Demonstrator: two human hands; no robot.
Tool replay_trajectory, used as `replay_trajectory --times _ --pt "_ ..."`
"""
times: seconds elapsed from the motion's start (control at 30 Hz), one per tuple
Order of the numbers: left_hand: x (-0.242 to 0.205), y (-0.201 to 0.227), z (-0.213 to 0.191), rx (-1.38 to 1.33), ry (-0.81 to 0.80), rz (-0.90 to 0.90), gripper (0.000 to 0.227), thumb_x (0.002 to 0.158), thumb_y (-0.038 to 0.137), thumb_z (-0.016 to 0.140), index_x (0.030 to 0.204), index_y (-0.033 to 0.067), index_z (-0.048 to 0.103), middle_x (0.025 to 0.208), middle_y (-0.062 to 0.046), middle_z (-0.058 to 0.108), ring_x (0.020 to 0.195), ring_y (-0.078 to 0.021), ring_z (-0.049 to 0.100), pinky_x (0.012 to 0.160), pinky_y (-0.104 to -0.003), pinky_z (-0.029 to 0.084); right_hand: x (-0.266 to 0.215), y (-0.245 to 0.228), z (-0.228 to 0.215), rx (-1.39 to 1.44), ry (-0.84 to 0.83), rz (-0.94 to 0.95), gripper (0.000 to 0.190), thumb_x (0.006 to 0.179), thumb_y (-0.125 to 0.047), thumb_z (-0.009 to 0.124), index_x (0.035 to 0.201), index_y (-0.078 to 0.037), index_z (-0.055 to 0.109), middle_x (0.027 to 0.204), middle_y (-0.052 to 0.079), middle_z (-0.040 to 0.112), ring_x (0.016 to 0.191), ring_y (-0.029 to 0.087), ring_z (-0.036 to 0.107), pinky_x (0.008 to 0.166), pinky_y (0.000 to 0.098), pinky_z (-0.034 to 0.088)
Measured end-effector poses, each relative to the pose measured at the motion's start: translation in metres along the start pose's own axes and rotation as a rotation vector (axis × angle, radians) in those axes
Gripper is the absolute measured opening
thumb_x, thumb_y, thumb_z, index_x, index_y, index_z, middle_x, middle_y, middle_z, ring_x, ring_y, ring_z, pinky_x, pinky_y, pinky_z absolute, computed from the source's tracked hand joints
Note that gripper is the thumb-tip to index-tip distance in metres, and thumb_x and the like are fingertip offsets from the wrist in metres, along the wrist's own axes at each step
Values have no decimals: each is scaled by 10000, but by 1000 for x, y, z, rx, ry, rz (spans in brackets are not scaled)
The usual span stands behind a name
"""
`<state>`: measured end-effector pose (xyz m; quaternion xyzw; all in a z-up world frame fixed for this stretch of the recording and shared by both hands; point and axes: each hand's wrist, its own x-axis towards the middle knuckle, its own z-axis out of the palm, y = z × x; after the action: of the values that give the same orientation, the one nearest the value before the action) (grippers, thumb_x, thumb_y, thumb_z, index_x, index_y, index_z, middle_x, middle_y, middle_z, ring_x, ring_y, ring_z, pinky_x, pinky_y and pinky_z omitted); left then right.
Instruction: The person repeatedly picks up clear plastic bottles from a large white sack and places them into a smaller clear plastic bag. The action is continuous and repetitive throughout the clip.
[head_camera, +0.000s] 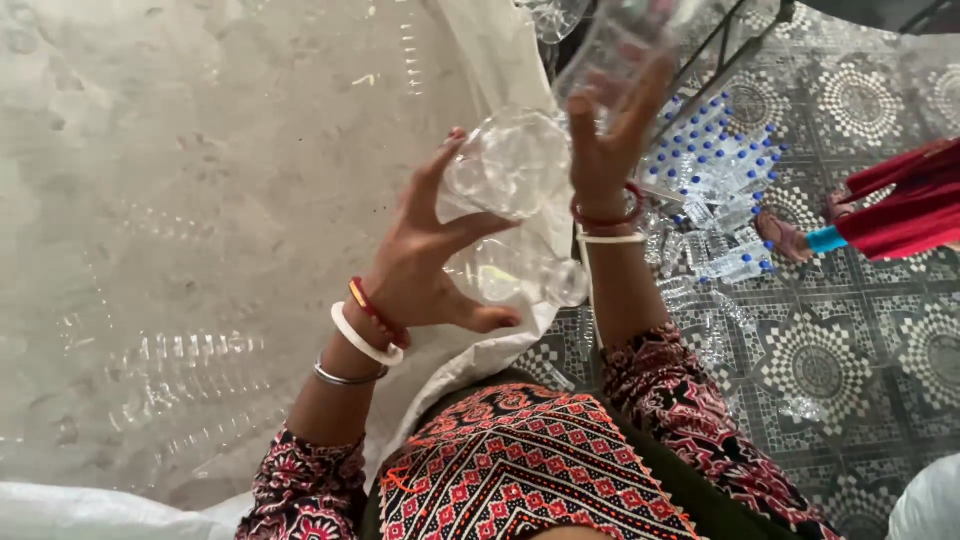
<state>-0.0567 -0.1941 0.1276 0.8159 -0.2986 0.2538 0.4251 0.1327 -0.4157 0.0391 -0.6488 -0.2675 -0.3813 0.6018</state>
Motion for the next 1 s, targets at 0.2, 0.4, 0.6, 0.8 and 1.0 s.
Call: replay_trajectory --times 0.2,0.4,0.6,0.8,1.0 --pt "25 -2 10 -46 -11 9 767 669 694 859 1204 155 751 1601 -205 321 1516 -408 319 1299 -568 335 16 -24 -24 -396 -121 60 732 1083 -393 676 1635 -210 230 1584 165 359 1353 338 527 1068 462 558" --pt "41 29 21 569 -395 279 710 659 778 785 1013 163 787 1673 -33 290 1564 -314 140 1241 -649 -1 33 -84 -56 21 -163 531 710 978 -456 633 1564 -136 393 1470 229 448 1191 340 614 879 478 609" --pt "36 44 5 706 -520 229 736 619 825 753 844 125 783 1705 5 255 1569 -252 141 1222 -620 -6 54 -113 -66 122 -272 -14 881 959 -415 726 1668 -318 212 1608 49 367 1333 275 594 1008 466 580" --pt "18 23 -22 360 -147 -20 804 805 692 806 1319 89 665 1503 -132 544 1411 -323 479 1202 -510 308 25 -73 -33 -38 -202 -40 1011 958 -446 806 1687 -281 125 1693 62 220 1255 237 654 921 368 657" --pt "58 -4 6 -223 86 -84 684 988 469 797 1422 22 514 1336 -141 675 1237 -280 700 1045 -369 564 13 22 -32 -616 -109 -123 929 1048 -437 782 1660 -262 106 1681 25 225 1446 267 414 1161 431 456"
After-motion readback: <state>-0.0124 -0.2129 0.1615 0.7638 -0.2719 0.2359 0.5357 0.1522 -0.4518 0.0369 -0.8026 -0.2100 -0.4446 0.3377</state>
